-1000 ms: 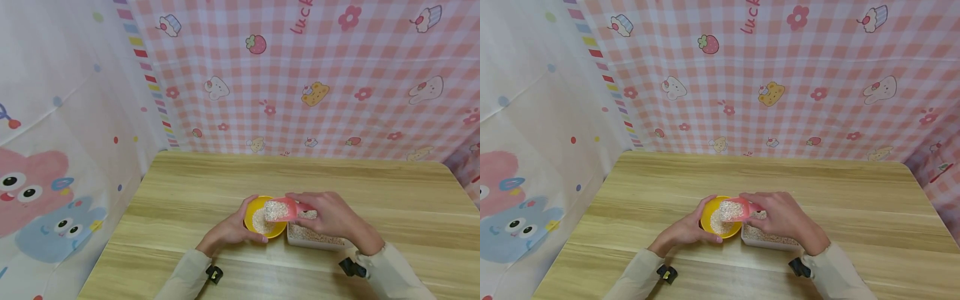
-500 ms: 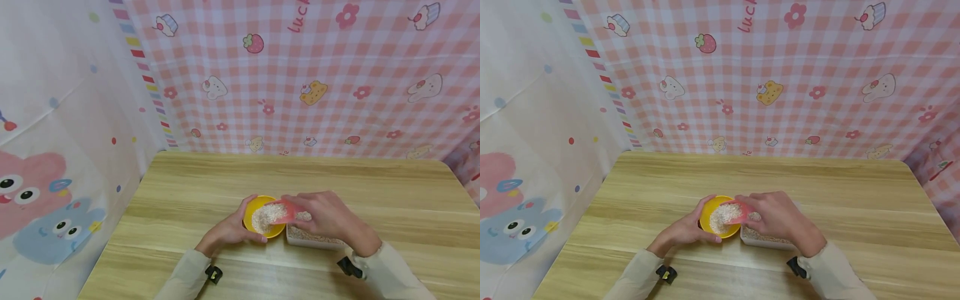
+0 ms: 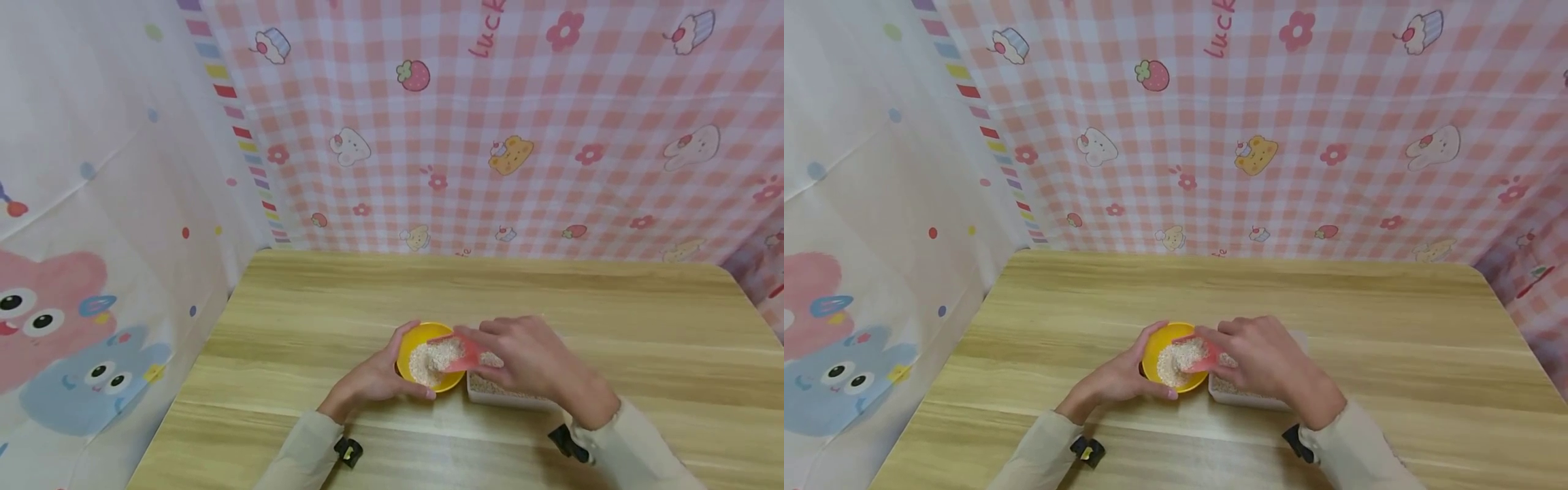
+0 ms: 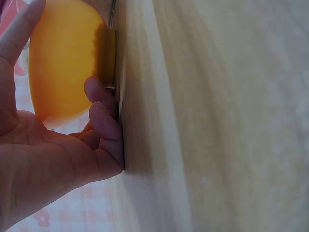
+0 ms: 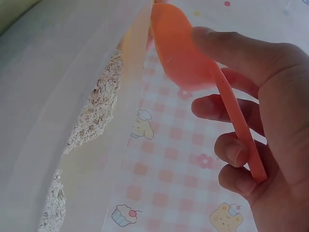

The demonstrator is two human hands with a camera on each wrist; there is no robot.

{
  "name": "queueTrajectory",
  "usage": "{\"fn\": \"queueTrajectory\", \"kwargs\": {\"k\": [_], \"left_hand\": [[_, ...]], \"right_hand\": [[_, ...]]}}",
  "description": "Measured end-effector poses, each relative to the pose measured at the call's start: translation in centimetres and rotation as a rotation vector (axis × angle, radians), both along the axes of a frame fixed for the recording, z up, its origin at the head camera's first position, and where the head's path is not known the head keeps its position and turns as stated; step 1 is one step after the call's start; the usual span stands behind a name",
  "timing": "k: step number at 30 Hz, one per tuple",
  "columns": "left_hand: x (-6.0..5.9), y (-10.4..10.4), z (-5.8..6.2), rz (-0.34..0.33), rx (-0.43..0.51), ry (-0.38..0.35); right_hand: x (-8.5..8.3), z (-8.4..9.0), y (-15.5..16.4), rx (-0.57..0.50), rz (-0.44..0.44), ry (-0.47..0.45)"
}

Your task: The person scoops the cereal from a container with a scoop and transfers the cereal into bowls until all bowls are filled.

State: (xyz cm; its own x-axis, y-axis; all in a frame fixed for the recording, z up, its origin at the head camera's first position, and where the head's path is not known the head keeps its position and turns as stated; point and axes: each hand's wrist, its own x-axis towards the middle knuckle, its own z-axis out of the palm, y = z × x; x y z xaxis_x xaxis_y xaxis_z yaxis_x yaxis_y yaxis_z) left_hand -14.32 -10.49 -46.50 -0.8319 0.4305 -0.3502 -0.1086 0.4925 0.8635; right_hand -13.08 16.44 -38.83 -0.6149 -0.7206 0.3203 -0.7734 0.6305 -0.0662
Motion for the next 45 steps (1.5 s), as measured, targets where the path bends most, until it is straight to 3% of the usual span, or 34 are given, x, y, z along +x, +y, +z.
{"fn": "queueTrajectory", "kwargs": {"k": [8, 16, 22, 29, 38, 45], "left_hand": [[0.1, -0.1, -0.1, -0.003, 0.002, 0.023], [0.4, -0.1, 0.0, -0.005, 0.012, 0.034], [0.8, -0.1, -0.4, 0.007, 0.005, 0.043], [0.5, -0.1, 0.0, 0.004, -0.001, 0.037], [-0.1, 0.1, 0.0, -0.011, -0.010, 0.057], [0.3, 0.1, -0.1, -0.020, 0.005, 0.091]], "right_hand": [[0.3, -0.2, -0.4, -0.003, 0.070, 0.198], [0.7, -0.3, -0.8, 0.052, 0.083, 0.388], [1.1, -0.7, -0.8, 0.029, 0.105, 0.463], [1.1, -0.1, 0.6, -0.027, 0.071, 0.445], [1.9, 0.8, 4.2, -0.122, -0.012, 0.315], [2.9, 0.3, 6.7, -0.077, -0.080, 0.213]]}}
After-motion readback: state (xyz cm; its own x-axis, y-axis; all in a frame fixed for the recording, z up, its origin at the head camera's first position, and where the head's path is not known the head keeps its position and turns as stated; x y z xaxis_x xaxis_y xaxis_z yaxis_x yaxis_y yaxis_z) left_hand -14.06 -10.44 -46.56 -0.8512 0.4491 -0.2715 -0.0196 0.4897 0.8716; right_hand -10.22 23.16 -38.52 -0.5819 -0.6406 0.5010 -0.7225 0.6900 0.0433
